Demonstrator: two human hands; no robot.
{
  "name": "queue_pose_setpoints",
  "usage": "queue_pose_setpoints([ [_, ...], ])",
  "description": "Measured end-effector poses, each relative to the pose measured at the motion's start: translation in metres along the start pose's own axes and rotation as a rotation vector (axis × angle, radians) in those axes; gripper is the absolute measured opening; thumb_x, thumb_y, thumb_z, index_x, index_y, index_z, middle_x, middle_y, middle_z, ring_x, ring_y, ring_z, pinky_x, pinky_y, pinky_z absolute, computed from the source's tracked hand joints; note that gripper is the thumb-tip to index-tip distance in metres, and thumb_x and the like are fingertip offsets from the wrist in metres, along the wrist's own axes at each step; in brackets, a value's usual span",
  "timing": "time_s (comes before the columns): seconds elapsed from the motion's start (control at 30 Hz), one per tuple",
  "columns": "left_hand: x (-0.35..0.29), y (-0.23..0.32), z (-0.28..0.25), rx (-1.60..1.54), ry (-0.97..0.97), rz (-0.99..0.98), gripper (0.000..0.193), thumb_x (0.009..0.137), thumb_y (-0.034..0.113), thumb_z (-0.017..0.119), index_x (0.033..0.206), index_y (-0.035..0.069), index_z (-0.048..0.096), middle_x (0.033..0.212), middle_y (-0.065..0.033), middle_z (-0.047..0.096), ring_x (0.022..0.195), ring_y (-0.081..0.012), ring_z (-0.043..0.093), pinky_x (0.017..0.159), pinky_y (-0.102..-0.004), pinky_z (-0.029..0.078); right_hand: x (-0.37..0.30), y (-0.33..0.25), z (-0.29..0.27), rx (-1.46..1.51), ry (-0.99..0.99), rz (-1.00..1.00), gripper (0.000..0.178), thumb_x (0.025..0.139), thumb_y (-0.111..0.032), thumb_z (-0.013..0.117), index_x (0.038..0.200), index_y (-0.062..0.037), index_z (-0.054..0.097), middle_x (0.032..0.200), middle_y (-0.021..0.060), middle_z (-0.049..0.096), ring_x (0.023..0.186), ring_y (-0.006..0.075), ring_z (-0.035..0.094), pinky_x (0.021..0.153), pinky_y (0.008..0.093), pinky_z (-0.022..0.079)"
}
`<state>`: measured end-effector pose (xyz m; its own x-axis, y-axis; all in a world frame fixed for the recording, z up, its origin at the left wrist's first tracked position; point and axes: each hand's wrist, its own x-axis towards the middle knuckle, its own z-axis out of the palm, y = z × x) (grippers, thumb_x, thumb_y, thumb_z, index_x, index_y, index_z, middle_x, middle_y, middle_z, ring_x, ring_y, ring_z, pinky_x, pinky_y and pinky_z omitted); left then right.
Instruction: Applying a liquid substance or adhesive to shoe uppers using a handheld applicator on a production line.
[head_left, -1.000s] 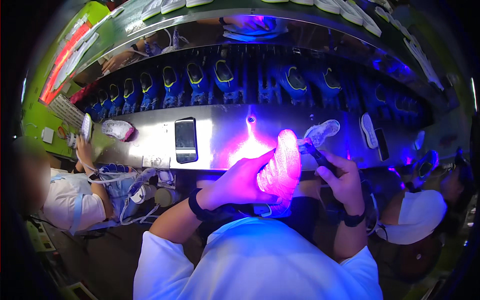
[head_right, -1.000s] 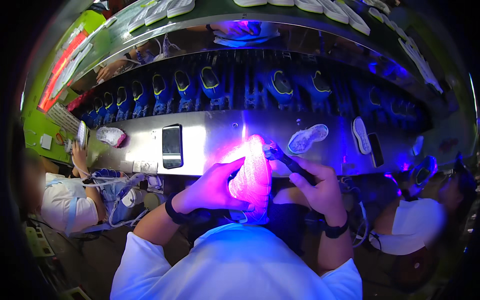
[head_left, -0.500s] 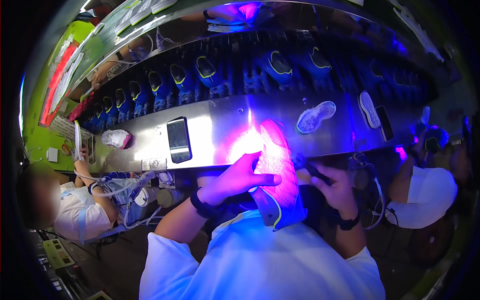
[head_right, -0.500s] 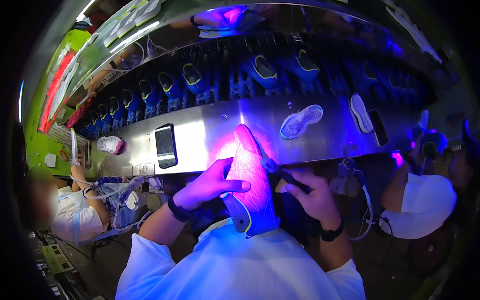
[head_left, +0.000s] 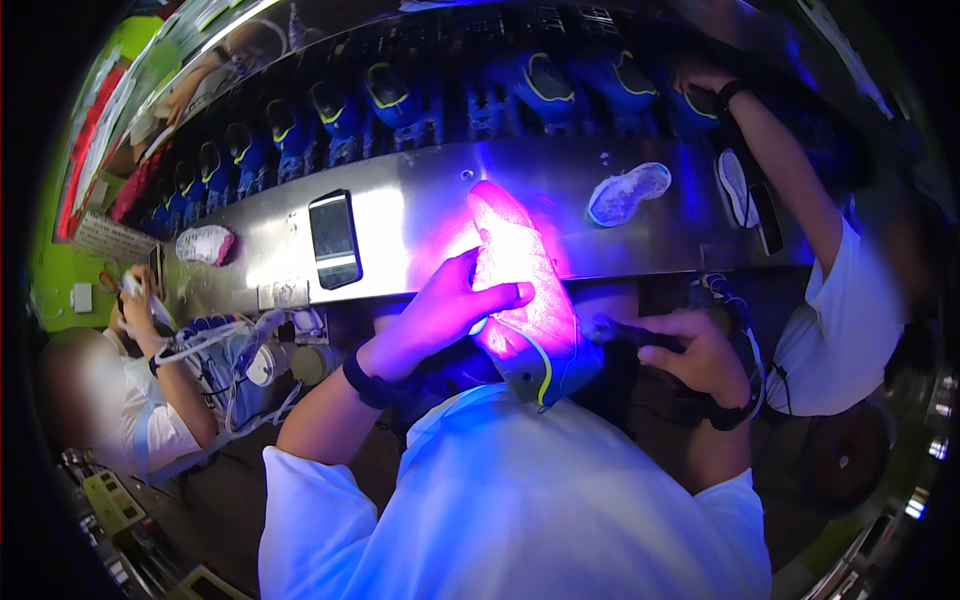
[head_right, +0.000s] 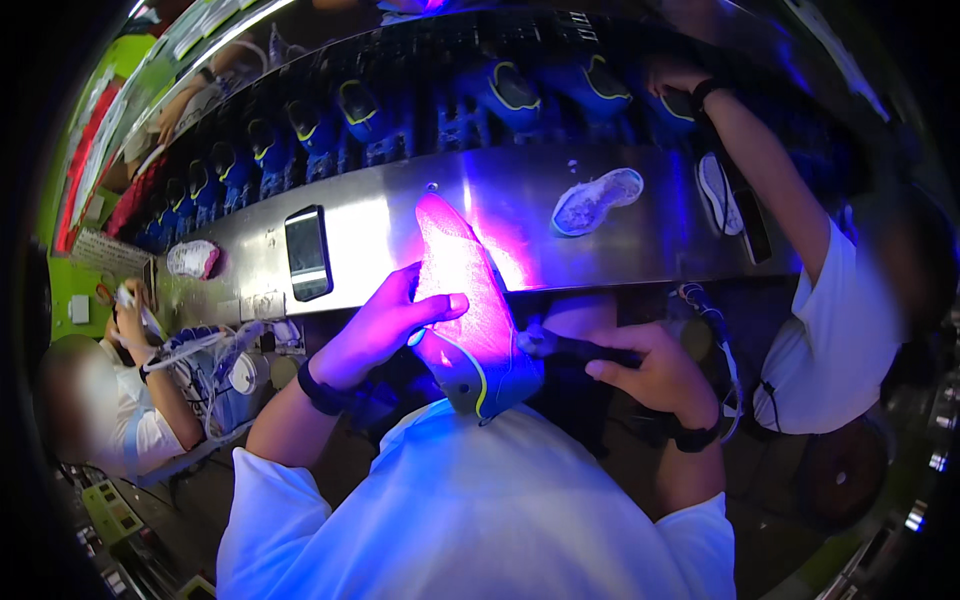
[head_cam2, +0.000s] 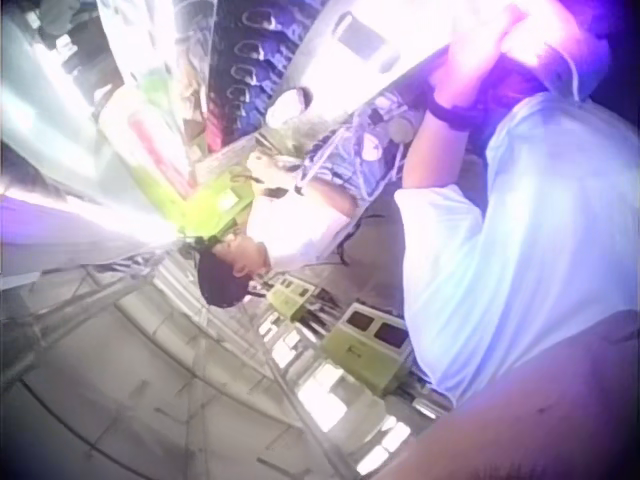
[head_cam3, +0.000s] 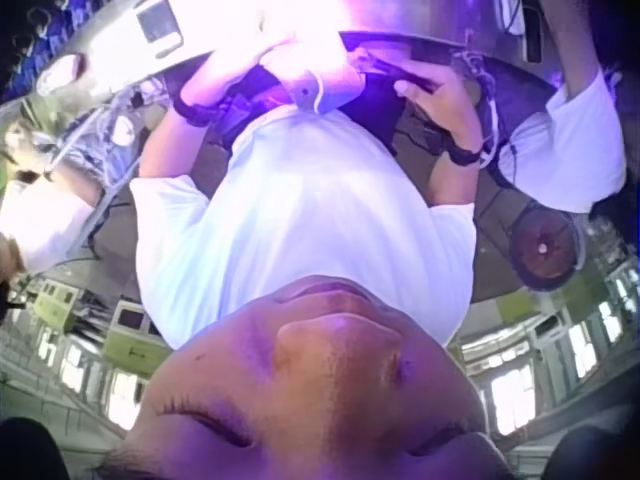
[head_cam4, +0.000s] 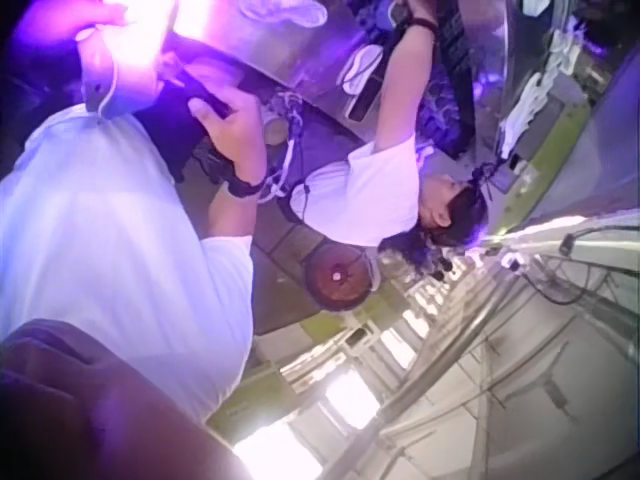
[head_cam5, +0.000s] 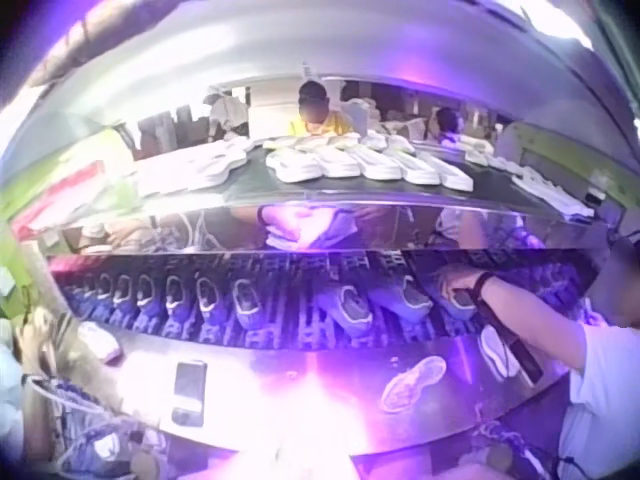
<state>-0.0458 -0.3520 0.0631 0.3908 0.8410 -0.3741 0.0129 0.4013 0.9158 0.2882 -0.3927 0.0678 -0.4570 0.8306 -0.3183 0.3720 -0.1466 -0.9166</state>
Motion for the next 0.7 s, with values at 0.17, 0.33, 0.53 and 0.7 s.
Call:
queue_pose_setpoints([
  [0.17, -0.018, -0.011, -0.01, -0.129, 0.024, 0.034, 0.07, 0.089, 0.02, 0.077, 0.144, -0.005, 0.043, 0.134, -0.0116, 0.058, 0.123, -0.0203, 0.057, 0.106, -0.0354, 0.046, -0.016, -0.012, 0.017, -0.236, 0.041, -0.11, 0.039, 0.083, -0.008, 0.079, 0.121, -0.0039, 0.072, 0.095, 0.0139, 0.074, 0.084, 0.0222, 0.069, 0.079, 0.0316, 0.051],
  [0.33, -0.03, -0.043, -0.018, -0.319, 0.039, 0.005, 0.057, 0.095, 0.023, 0.07, 0.14, -0.004, 0.049, 0.128, -0.0116, 0.062, 0.118, -0.0193, 0.061, 0.101, -0.0341, 0.05, -0.028, 0.0, 0.041, -0.241, 0.11, -0.157, 0.039, 0.083, -0.006, 0.077, 0.121, -0.0043, 0.071, 0.085, 0.0122, 0.068, 0.075, 0.0203, 0.063, 0.072, 0.0316, 0.048],
  [0.53, -0.047, -0.042, -0.013, -0.674, -0.081, -0.217, 0.046, 0.1, 0.037, 0.059, 0.128, 0.001, 0.058, 0.114, -0.0122, 0.07, 0.101, -0.0211, 0.072, 0.09, -0.0369, 0.058, -0.024, -0.032, 0.039, -0.319, 0.229, -0.214, 0.044, 0.08, -0.003, 0.076, 0.123, -0.0052, 0.071, 0.078, 0.0128, 0.064, 0.068, 0.0217, 0.06, 0.065, 0.0312, 0.046],
  [0.7, -0.049, -0.051, -0.004, -0.898, -0.146, -0.435, 0.053, 0.101, 0.049, 0.054, 0.142, 0.017, 0.052, 0.132, -0.0059, 0.064, 0.115, -0.0207, 0.065, 0.093, -0.0417, 0.055, -0.015, -0.075, 0.017, -0.45, 0.205, -0.284, 0.043, 0.079, -0.003, 0.075, 0.122, -0.0061, 0.072, 0.079, 0.0135, 0.065, 0.066, 0.0237, 0.06, 0.062, 0.0318, 0.046],
])
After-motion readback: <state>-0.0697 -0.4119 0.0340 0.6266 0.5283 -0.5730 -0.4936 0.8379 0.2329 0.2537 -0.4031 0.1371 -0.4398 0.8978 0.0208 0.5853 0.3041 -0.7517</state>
